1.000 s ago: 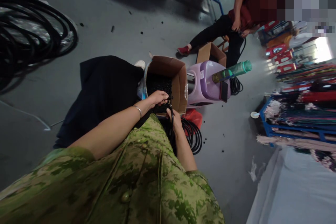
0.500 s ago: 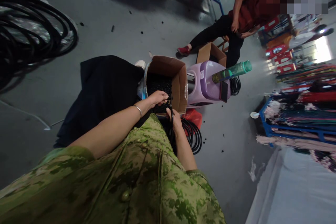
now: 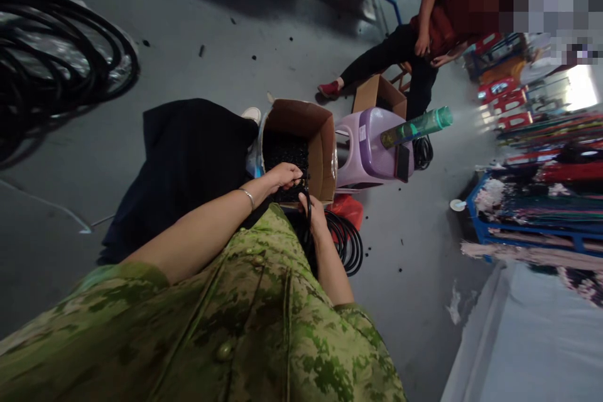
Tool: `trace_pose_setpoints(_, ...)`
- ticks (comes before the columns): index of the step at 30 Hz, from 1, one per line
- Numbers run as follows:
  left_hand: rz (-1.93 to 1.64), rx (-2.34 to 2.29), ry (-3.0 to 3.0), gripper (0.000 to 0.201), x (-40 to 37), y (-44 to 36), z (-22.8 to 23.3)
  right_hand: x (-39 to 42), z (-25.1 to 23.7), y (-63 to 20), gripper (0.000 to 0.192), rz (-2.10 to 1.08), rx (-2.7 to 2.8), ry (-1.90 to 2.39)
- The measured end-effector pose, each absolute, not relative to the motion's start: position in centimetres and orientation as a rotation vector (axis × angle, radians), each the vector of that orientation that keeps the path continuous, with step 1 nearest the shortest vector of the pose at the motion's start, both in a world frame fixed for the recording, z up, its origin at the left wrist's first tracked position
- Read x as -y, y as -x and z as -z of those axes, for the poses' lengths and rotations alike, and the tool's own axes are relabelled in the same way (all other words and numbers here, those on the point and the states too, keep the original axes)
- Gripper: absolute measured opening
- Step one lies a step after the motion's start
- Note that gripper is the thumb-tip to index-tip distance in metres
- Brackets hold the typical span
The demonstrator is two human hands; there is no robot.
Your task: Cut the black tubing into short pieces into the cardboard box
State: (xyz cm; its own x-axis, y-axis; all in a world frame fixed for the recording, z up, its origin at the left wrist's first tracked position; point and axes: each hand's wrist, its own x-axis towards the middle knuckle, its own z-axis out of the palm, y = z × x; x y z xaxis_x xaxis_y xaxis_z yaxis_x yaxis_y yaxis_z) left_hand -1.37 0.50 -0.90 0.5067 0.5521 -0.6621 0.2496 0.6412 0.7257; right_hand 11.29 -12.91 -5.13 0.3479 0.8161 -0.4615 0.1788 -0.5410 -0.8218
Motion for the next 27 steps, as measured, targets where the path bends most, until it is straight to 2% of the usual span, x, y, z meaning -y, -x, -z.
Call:
trace_pose_setpoints(9, -0.212, -1.087, -0.894, 0.024, -0.6, 1.1, 1.5, 13.3, 4.9, -10.9, 0.055, -1.012, 1.041, 2.122)
trace_pose_setpoints(27, -0.238, -1.108, -0.913, 0.027, -0.5, 1.0, 1.8, 13.7, 6.7, -9.0, 0.055, -0.953, 0.868, 2.158)
